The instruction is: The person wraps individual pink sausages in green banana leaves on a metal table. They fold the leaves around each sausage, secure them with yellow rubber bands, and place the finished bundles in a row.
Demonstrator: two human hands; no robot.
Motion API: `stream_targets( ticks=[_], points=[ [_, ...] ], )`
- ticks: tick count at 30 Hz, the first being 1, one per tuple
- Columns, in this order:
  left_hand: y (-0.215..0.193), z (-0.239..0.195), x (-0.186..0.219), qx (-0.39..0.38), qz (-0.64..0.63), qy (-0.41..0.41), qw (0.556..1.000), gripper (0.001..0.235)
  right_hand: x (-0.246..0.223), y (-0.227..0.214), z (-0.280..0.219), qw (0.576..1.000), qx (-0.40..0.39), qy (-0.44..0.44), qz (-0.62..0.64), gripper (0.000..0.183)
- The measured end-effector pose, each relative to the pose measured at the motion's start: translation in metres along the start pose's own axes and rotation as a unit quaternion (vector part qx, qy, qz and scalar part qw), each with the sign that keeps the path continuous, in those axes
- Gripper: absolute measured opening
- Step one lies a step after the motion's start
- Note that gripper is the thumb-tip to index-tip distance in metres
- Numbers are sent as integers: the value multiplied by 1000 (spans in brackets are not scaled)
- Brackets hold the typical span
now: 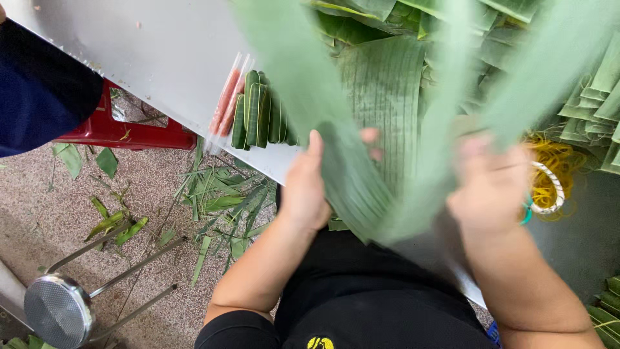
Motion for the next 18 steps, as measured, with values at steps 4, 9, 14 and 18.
stream_targets(
  ticks=[4,9,14,18],
  points=[
    [20,-10,-36,-115,29,-44,992,58,6,44,-12,949,-25,-88,-302,48],
    [22,-13,-38,-204,195,-46,958,39,45,19,-4,988,-28,137,-59,51],
    [38,-28,-50,-359,152,-201,899,35,52,-30,0,931,18,282,232,40],
    [35,-27,-81,-190,37,-304,933,40,19,-26,-6,952,-110,154,241,29]
  ],
)
Point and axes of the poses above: each hand's wrist, its own z-axis towards the middle knuckle, its own y-axis out of the palm, x = y × z, the point moved 7 cm from there along z, towards the middle knuckle, and after that the axes turned 9 degrees about y, right-handed, at the moved point
